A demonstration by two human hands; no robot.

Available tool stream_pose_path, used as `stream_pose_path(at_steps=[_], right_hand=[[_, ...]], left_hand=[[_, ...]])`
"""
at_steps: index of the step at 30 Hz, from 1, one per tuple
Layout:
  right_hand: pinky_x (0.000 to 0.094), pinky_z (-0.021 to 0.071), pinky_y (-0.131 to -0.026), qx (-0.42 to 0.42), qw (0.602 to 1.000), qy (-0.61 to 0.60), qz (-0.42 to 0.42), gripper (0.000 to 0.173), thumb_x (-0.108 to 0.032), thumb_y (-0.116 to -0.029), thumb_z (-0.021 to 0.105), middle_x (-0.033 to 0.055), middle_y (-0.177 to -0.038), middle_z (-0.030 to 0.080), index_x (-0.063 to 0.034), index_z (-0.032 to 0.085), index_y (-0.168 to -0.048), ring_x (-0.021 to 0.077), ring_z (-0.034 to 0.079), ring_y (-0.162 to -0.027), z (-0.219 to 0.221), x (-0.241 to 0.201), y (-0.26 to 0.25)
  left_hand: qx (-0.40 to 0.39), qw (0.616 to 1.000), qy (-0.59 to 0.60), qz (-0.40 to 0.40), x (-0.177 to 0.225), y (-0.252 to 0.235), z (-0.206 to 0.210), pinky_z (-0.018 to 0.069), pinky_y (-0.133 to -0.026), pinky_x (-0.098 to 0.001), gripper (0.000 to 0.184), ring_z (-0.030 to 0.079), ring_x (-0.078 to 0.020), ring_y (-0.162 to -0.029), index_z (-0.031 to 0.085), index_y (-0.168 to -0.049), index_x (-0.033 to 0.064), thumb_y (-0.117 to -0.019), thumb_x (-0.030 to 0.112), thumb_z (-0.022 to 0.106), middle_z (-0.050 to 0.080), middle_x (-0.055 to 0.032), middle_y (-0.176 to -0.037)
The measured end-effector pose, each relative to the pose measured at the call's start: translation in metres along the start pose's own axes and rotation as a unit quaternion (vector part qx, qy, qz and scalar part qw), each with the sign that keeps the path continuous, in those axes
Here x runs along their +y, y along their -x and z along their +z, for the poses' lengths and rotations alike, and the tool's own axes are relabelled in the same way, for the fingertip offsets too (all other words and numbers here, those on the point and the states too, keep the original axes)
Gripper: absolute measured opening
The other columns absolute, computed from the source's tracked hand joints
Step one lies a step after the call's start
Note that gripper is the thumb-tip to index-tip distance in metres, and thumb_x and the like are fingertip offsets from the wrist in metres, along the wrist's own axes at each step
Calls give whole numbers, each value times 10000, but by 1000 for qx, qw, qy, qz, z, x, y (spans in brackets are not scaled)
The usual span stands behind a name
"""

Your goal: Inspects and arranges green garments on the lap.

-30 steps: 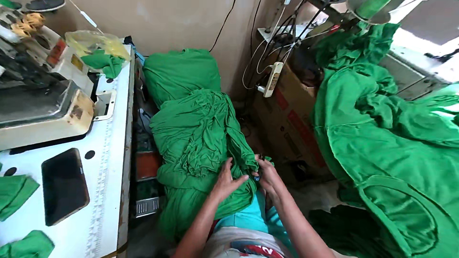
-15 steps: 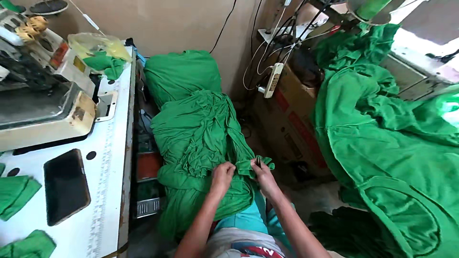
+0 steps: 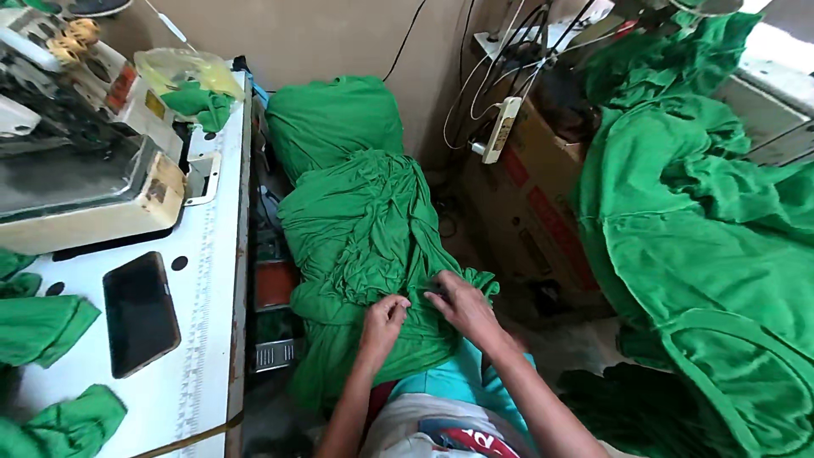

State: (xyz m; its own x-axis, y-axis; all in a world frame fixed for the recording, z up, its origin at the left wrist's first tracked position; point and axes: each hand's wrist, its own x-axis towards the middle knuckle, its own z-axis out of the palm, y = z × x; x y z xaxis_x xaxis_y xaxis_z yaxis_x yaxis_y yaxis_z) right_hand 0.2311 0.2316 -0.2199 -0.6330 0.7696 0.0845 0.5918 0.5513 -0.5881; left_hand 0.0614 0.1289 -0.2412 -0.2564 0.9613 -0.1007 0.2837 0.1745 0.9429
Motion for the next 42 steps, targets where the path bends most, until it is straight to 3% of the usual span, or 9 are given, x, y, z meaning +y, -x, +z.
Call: stream_pose_path(at_steps=[10, 14, 17, 20, 25, 31, 36, 39, 42], right_hand=[[501, 603, -773, 84, 995, 15, -58, 178, -153, -991, 633, 151, -975, 740, -15, 734, -1040, 316, 740, -889, 27, 1, 1], [619, 547, -817, -48, 990, 22, 132, 630, -416, -945, 716, 212, -1047, 713, -32, 526, -1406, 412, 706, -905, 15, -5, 0], [650, 510, -912, -123, 972, 34, 196, 386, -301, -1017, 620, 216, -1118, 715, -70, 624, -1326, 430, 687, -1050, 13, 6, 1], [608, 541, -876, 27, 980, -59, 187, 297, -208, -1024, 573, 205, -1065, 719, -9, 667, -1223, 370, 704, -982, 4, 27, 12], [490, 550, -848, 181, 976, -90, 86, 236, -144, -890, 636, 167, -1235, 660, 1, 704, -1063, 276, 657, -1050, -10, 59, 20], [653, 480, -981, -203, 965, 39, 160, 363, -168, -986, 578, 169, -1274, 681, -114, 649, -1337, 395, 647, -1176, -2, 39, 10], [560, 570, -771, 103, 990, 7, 91, 335, -314, -1005, 639, 187, -1039, 710, 7, 701, -1079, 347, 713, -909, 5, 13, 4], [446, 600, -775, 130, 990, -43, 24, 190, -172, -980, 658, 146, -1040, 718, -11, 718, -1061, 266, 716, -879, 25, 1, -6], [493, 553, -952, 13, 996, -49, 79, 380, -225, -1031, 590, 158, -1285, 671, -63, 629, -1373, 303, 688, -1106, 41, -5, -23]], left_hand=[[-51, 998, -18, 11, 6, 3, 1, 567, -847, -300, 261, 683, -133, -871, 708, -1124, -17, -1060, 114, 492, 710, -110, -1010], [-154, 988, 14, 29, 7, 8, -8, 556, -812, -281, 257, 656, -105, -822, 708, -1104, -20, -1062, 118, 496, 698, -87, -945], [-263, 964, -19, 23, 4, 16, -26, 547, -792, -283, 255, 642, -105, -792, 712, -1093, -26, -1057, 122, 507, 693, -91, -914], [-318, 937, -111, -90, 6, 25, -54, 570, -746, -347, 257, 660, -168, -750, 703, -1162, -15, -1064, 154, 536, 703, -143, -997], [-214, 964, -106, -115, 4, 27, -76, 540, -676, -344, 297, 605, -159, -706, 676, -1173, 1, -1047, 254, 585, 673, -127, -1002], [-58, 988, -143, -14, 18, -7, -30, 539, -912, -398, 287, 673, -218, -972, 704, -1140, 12, -1059, 235, 543, 703, -136, -1066], [-27, 945, -325, 2, 4, -43, -1, 346, -1125, -612, 415, 384, -412, -1446, 612, -1389, 75, -1003, 230, 630, 494, -170, -1519], [1, 960, -279, 0, -5, -52, -6, 418, -1114, -508, 238, 533, -377, -1321, 687, -1176, -34, -1022, 76, 542, 623, -207, -1340], [18, 980, -198, -27, -3, -48, -23, 523, -986, -434, 237, 652, -305, -1110, 647, -1191, -42, -1046, 89, 512, 625, -219, -1275]])
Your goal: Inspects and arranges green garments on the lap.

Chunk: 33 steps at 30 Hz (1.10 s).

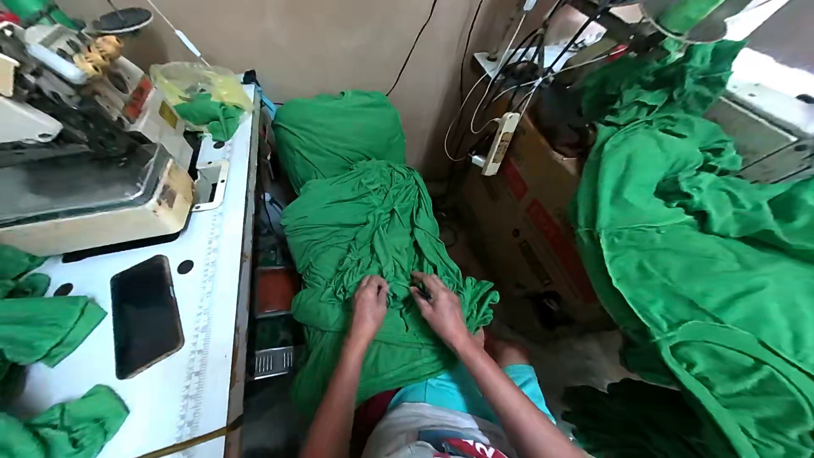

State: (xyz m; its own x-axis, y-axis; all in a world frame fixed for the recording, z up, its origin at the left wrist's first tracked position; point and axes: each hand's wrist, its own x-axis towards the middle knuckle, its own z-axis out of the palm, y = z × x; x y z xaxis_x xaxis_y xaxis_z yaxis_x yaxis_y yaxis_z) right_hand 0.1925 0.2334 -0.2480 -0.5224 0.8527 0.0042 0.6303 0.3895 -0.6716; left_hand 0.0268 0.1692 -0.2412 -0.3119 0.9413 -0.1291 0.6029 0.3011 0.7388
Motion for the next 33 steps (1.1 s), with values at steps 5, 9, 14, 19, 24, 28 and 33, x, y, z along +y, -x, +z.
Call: stream_pose_path(at_steps=[5, 9, 14, 19, 24, 28, 33], right_hand=[[502, 526, -985, -54, 997, -50, 30, 259, -141, -1041, 535, 175, -1200, 689, -10, 702, -1190, 305, 676, -1106, 21, 12, -14], [246, 484, -544, 73, 948, -306, 35, 239, -128, -1061, 456, 66, -1017, 713, 16, 633, -1131, 61, 568, -610, 2, 20, 3], [218, 445, -531, 86, 957, -271, 54, 217, -110, -1044, 463, 53, -934, 697, 23, 630, -1085, 36, 531, -591, -25, 35, 11], [404, 558, -892, 4, 988, -154, 7, 224, -143, -1025, 558, 131, -1076, 717, -1, 700, -1124, 197, 688, -977, -5, 17, 3], [552, 548, -927, -102, 994, 30, 24, 400, -282, -989, 659, 176, -1348, 617, -71, 639, -1329, 348, 678, -1090, 21, -7, -7], [510, 547, -941, -61, 998, -20, 26, 270, -189, -1035, 565, 171, -1232, 668, -30, 677, -1222, 315, 682, -1076, 25, -1, -10], [418, 559, -895, 72, 983, -163, 39, 217, -97, -1030, 539, 170, -1056, 699, 52, 653, -1139, 236, 683, -973, -2, 18, -7]], left_hand=[[39, 989, 142, 2, -35, 6, 2, 548, -892, -358, 231, 653, -217, -1002, 634, -1181, -51, -1036, 106, 547, 644, -188, -1201], [78, 967, 239, 39, -44, 9, 12, 554, -941, -334, 217, 654, -205, -1119, 634, -1155, -75, -1022, 73, 549, 655, -200, -1224], [24, 999, 17, 41, -26, 8, 18, 413, -1132, -538, 694, 390, -414, -1448, 523, -1452, 31, -871, 284, 806, 337, -241, -1608], [110, 990, 65, -65, -13, -1, 12, 538, -964, -502, 381, 674, -358, -1099, 534, -1370, -60, -1043, 137, 521, 665, -254, -1212], [176, 909, 347, -154, -47, -13, 2, 589, -747, -441, 391, 664, -273, -906, 474, -1376, -70, -1058, 151, 535, 610, -241, -1123], [173, 893, 390, -145, -54, -12, 4, 581, -702, -421, 324, 658, -243, -847, 481, -1312, -75, -1048, 106, 534, 622, -202, -1031], [214, 974, 32, -66, -37, 0, 12, 498, -1058, -484, 470, 564, -359, -1302, 455, -1467, -31, -1001, 10, 505, 481, -240, -1498]])
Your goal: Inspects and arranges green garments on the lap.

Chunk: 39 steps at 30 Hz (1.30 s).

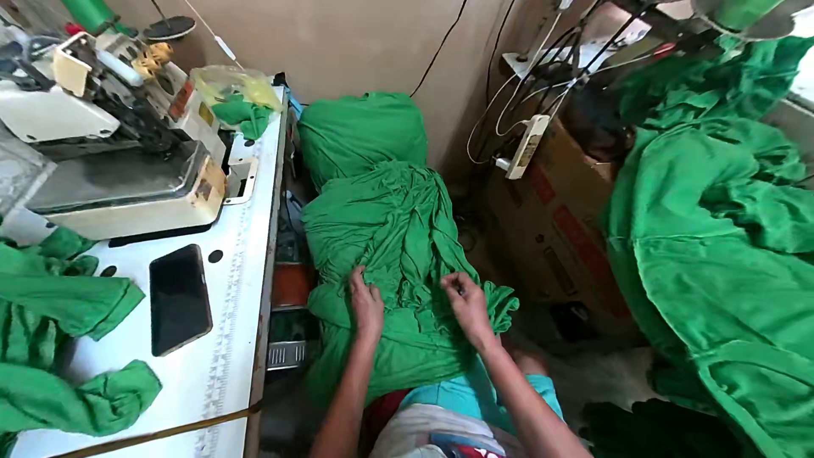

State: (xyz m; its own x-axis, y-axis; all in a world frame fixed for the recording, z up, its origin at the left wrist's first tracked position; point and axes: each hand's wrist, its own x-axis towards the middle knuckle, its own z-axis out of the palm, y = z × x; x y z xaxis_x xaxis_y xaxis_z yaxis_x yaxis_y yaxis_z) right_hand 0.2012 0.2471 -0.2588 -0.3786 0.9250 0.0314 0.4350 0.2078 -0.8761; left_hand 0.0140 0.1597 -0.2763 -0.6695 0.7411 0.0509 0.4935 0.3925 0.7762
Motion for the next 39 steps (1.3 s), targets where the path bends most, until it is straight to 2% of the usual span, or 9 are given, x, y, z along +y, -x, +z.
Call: stream_pose_path(at_steps=[2, 6, 15, 19, 25, 30, 33, 36, 39], right_hand=[[452, 551, -912, -13, 999, 37, 2, 242, -154, -1037, 557, 171, -1085, 698, 31, 665, -1150, 255, 682, -1001, -6, 1, -2], [533, 488, -1054, -138, 981, 132, 34, 487, -319, -1038, 589, 164, -1368, 628, -66, 548, -1453, 318, 628, -1230, 13, -2, -4], [505, 573, -844, 101, 980, 143, -93, 204, -119, -970, 640, 201, -1083, 684, 14, 717, -1104, 331, 688, -979, -17, -1, -3], [588, 513, -979, -138, 948, 279, 68, 291, -210, -1003, 628, 188, -1331, 626, -79, 696, -1254, 373, 646, -1162, -31, 3, -5], [485, 584, -825, 42, 987, 129, -89, 204, -185, -997, 634, 160, -1069, 700, -21, 724, -1080, 283, 701, -943, -13, 5, 15], [538, 568, -892, -73, 987, 109, -92, 473, -265, -968, 684, 154, -1287, 663, -71, 608, -1393, 311, 689, -1079, 6, -13, 18], [489, 569, -864, -68, 996, 51, -37, 236, -137, -986, 611, 168, -1045, 720, 15, 700, -1143, 280, 706, -938, 13, -12, 21], [373, 539, -757, -39, 999, -33, 4, 210, -117, -982, 566, 115, -878, 674, 32, 683, -1073, 174, 638, -790, 10, -6, 24], [294, 498, -689, -44, 996, -83, 12, 209, -131, -994, 527, 63, -841, 618, 26, 645, -1065, 101, 575, -732, 5, 0, 28]], left_hand=[[54, 984, -112, 130, 0, 5, 8, 421, -1063, -630, 481, 474, -484, -1376, 607, -1369, 3, -904, -105, 549, 457, -236, -1547], [-57, 973, -95, 204, -6, 9, 11, 422, -1080, -574, 357, 602, -350, -1276, 729, -1182, 47, -947, -91, 498, 690, -131, -1297], [-190, 961, -157, 125, 9, -3, 9, 285, -1136, -606, 547, 505, -342, -1338, 574, -1466, 209, -1000, 496, 579, 671, -113, -1295], [-203, 955, -193, 97, 18, -5, 17, 287, -1132, -602, 281, 477, -340, -1368, 720, -1248, 172, -1036, 275, 566, 657, -103, -1312], [-161, 985, 3, 61, 25, 1, -3, 313, -1111, -584, 314, 565, -312, -1240, 663, -1235, 31, -1074, 225, 476, 677, -141, -1206], [-216, 969, 59, 108, 43, 3, -13, 522, -975, -425, 290, 670, -240, -1049, 654, -1217, -16, -1068, 181, 502, 688, -166, -1128], [-184, 967, 150, 89, 45, 14, -6, 561, -881, -356, 341, 664, -221, -1012, 573, -1261, -54, -1035, 201, 584, 649, -181, -1135], [-211, 957, 191, 56, 39, 25, -4, 561, -964, -419, 700, 591, -296, -1252, 388, -1477, -40, -941, 254, 730, 507, -235, -1436], [-253, 950, 179, 44, 33, 33, -2, 561, -935, -372, 342, 675, -234, -1067, 597, -1277, -65, -988, 113, 638, 657, -204, -1208]])
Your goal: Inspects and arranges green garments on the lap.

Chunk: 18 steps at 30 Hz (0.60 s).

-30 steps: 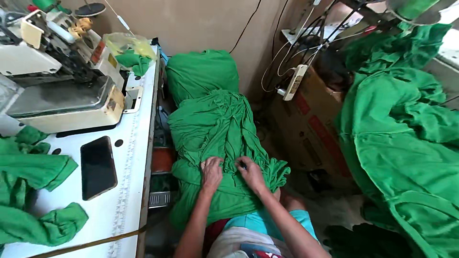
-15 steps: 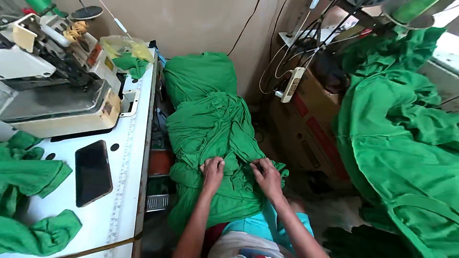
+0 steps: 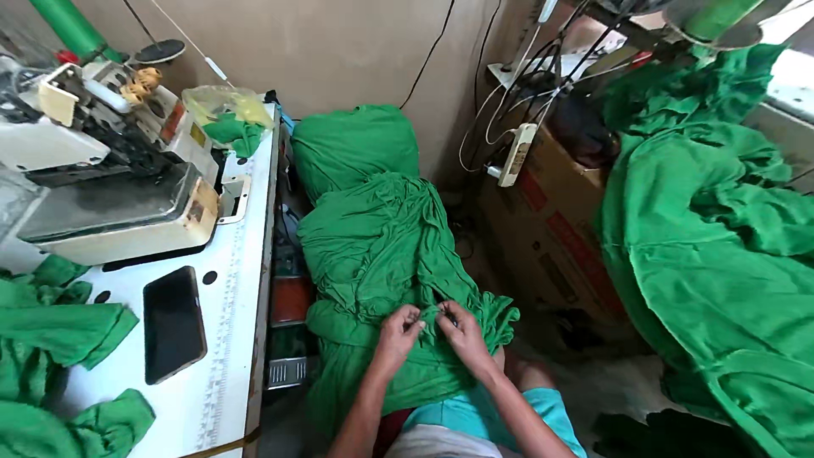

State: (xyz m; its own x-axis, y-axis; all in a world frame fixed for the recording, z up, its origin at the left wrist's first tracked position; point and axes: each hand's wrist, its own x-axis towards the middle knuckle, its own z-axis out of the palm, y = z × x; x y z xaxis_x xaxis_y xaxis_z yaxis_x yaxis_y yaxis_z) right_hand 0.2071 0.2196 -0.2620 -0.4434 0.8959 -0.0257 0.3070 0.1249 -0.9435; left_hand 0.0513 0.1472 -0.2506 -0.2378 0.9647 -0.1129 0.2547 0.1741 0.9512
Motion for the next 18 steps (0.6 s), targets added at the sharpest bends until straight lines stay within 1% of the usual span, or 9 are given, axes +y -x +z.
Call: stream_pose_path(at_steps=[3, 4, 6, 8, 11, 13, 14, 16, 18], right_hand=[[298, 462, -625, 18, 1000, 17, 4, 191, -140, -990, 522, 51, -798, 578, 11, 636, -1012, 102, 533, -678, -6, 6, 3], [352, 487, -657, 20, 999, 44, -5, 189, -138, -969, 545, 82, -840, 603, 14, 648, -1015, 148, 566, -722, -9, 9, 4], [496, 557, -786, 7, 994, 102, -40, 262, -135, -919, 634, 177, -1115, 661, 8, 672, -1135, 286, 660, -927, -11, 11, 6], [528, 575, -862, -22, 985, 146, -88, 379, -230, -927, 705, 172, -1277, 655, -47, 680, -1257, 313, 680, -1052, -8, 10, 7], [543, 574, -862, -45, 982, 165, -84, 242, -157, -978, 663, 188, -1087, 721, 18, 717, -1135, 325, 714, -959, -7, 1, 8], [461, 564, -845, -30, 992, 115, -28, 226, -110, -1000, 596, 180, -991, 714, 46, 692, -1132, 258, 694, -895, -12, -6, 8], [378, 553, -797, -17, 996, 82, -6, 224, -124, -1008, 579, 137, -939, 701, 35, 691, -1120, 180, 663, -831, -16, -6, 7], [226, 464, -599, 6, 1000, 7, 21, 206, -147, -1009, 569, 15, -794, 610, 13, 684, -1071, 33, 520, -620, -21, -2, 6], [189, 409, -498, 15, 998, -57, 35, 183, -139, -1001, 580, -38, -709, 556, 9, 675, -1052, -3, 446, -514, -25, 3, 8]], left_hand=[[74, 993, 86, 6, -11, 0, 3, 555, -817, -291, 182, 656, -118, -873, 664, -1098, -70, -1011, 70, 586, 687, -119, -991], [92, 991, 99, 9, -14, 0, 3, 544, -790, -277, 174, 639, -94, -838, 676, -1066, -58, -1015, 79, 582, 681, -91, -947], [74, 995, 61, 14, -13, 0, -1, 540, -839, -291, 197, 647, -115, -871, 687, -1067, -62, -1025, 96, 576, 692, -114, -969], [35, 999, -1, 37, -5, 2, -3, 548, -886, -313, 217, 668, -156, -928, 699, -1077, -55, -1026, 116, 575, 696, -149, -1032], [48, 996, -23, 71, 5, 5, 3, 556, -879, -324, 209, 674, -179, -926, 711, -1056, -52, -1016, 114, 589, 693, -161, -1035], [100, 991, 13, 89, 6, 6, 4, 572, -879, -348, 200, 685, -192, -925, 684, -1066, -79, -1015, 78, 570, 696, -167, -1021], [132, 986, 35, 97, 4, 6, 3, 576, -848, -343, 198, 681, -179, -893, 668, -1068, -95, -1016, 62, 558, 694, -160, -987], [188, 976, 67, 87, 0, 6, 2, 558, -719, -271, 193, 635, -96, -740, 647, -1040, -96, -1032, 57, 530, 660, -83, -849], [217, 972, 65, 58, -4, 8, 3, 492, -595, -204, 257, 543, -25, -593, 644, -927, -46, -1063, 116, 499, 586, 10, -698]])
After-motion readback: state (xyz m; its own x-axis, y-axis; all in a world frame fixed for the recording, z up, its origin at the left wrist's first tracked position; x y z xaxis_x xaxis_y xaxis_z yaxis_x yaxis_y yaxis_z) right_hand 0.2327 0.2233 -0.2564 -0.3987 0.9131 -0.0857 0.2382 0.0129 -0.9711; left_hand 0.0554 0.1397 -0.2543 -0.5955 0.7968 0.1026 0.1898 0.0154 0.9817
